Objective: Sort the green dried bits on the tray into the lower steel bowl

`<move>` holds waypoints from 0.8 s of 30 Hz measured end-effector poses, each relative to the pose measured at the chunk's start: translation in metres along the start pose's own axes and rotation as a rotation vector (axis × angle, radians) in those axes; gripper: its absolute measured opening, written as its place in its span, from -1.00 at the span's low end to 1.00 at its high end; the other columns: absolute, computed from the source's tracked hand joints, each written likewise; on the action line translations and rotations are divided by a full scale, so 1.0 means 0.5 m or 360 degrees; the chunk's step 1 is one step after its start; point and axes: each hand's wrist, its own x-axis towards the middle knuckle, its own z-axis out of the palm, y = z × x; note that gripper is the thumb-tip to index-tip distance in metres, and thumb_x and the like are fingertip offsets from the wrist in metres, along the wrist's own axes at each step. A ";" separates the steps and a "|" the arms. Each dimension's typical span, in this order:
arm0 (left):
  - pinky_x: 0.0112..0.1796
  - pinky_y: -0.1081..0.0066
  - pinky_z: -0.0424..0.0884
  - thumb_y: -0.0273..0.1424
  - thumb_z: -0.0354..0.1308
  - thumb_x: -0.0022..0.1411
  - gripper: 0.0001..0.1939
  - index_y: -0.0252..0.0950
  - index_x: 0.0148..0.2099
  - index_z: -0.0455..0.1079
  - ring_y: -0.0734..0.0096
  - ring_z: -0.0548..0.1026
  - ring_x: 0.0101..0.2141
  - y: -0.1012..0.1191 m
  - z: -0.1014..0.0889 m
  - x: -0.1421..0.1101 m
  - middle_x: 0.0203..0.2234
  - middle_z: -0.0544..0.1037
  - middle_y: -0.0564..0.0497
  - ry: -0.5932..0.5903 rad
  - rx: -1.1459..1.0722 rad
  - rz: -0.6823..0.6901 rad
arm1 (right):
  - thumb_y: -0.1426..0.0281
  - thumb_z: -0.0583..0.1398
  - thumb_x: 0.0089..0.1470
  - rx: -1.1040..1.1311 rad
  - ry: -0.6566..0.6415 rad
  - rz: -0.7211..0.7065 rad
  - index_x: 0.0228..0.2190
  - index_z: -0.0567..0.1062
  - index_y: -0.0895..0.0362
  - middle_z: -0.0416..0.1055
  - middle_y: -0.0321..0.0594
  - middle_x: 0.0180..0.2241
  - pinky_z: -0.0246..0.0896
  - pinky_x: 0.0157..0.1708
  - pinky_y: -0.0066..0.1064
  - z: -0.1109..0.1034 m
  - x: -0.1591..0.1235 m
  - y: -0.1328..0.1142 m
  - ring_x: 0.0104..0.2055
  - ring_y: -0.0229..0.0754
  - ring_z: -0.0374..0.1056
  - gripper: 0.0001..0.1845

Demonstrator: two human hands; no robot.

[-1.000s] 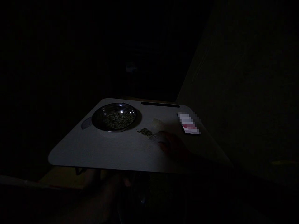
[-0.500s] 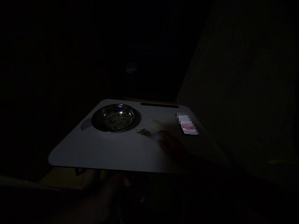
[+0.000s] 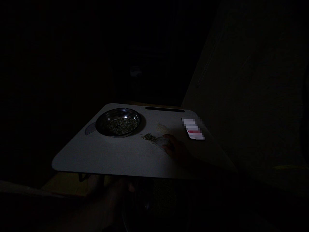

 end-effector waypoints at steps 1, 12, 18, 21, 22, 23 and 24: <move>-0.65 0.28 0.27 -0.55 0.11 -0.29 -0.74 -0.28 -0.42 0.20 0.27 0.35 -0.63 0.000 0.001 -0.001 -0.70 0.34 0.01 0.0008 0.0010 0.0002 | 0.34 0.02 -0.10 0.0003 0.0011 0.0003 -0.13 0.20 0.15 0.29 -0.30 -0.56 0.07 -0.59 -0.50 0.000 -0.001 0.000 -0.58 -0.34 0.17 -0.58; -0.64 0.28 0.29 -0.54 0.10 -0.28 -0.74 -0.29 -0.41 0.20 0.23 0.37 -0.60 0.017 0.008 -0.016 -0.69 0.35 -0.01 0.0030 0.0089 0.0032 | 0.36 0.01 -0.10 -0.0024 0.0013 -0.0034 -0.14 0.21 0.15 0.25 -0.33 -0.60 0.07 -0.60 -0.51 0.003 -0.004 0.001 -0.60 -0.35 0.16 -0.59; -0.68 0.28 0.27 -0.53 0.13 -0.29 -0.71 -0.31 -0.39 0.21 0.23 0.37 -0.61 0.017 0.005 -0.022 -0.69 0.34 0.00 0.0068 0.0092 0.0088 | 0.36 0.01 -0.09 0.0005 -0.0010 0.0011 -0.12 0.18 0.16 0.24 -0.34 -0.63 0.04 -0.62 -0.51 0.002 -0.003 0.001 -0.62 -0.35 0.14 -0.58; -0.69 0.32 0.27 -0.54 0.11 -0.27 -0.70 -0.31 -0.36 0.22 0.25 0.37 -0.62 0.012 0.003 -0.017 -0.69 0.34 0.00 0.0067 0.0079 0.0100 | 0.36 0.01 -0.10 0.0016 -0.0008 0.0025 -0.12 0.18 0.16 0.27 -0.30 -0.57 0.06 -0.59 -0.50 0.001 -0.001 -0.001 -0.58 -0.34 0.16 -0.57; -0.69 0.33 0.27 -0.55 0.10 -0.27 -0.70 -0.31 -0.35 0.21 0.26 0.37 -0.62 0.010 0.003 -0.015 -0.69 0.34 0.01 0.0064 0.0074 0.0103 | 0.35 0.01 -0.10 0.0020 -0.0015 0.0031 -0.12 0.18 0.16 0.27 -0.30 -0.57 0.07 -0.58 -0.49 0.001 0.000 -0.001 -0.58 -0.34 0.16 -0.57; -0.69 0.34 0.27 -0.56 0.09 -0.26 -0.69 -0.31 -0.34 0.21 0.28 0.37 -0.63 0.009 0.002 -0.012 -0.70 0.34 0.01 0.0058 0.0071 0.0103 | 0.35 0.01 -0.10 0.0023 -0.0031 0.0034 -0.12 0.18 0.16 0.27 -0.30 -0.57 0.07 -0.58 -0.49 0.001 0.000 -0.002 -0.58 -0.34 0.16 -0.57; -0.70 0.34 0.27 -0.56 0.09 -0.25 -0.69 -0.31 -0.34 0.21 0.28 0.36 -0.64 0.007 0.001 -0.009 -0.71 0.33 0.02 0.0052 0.0071 0.0096 | 0.35 0.01 -0.10 0.0026 -0.0045 0.0031 -0.12 0.19 0.16 0.26 -0.31 -0.58 0.06 -0.59 -0.50 0.001 0.001 -0.001 -0.59 -0.34 0.15 -0.57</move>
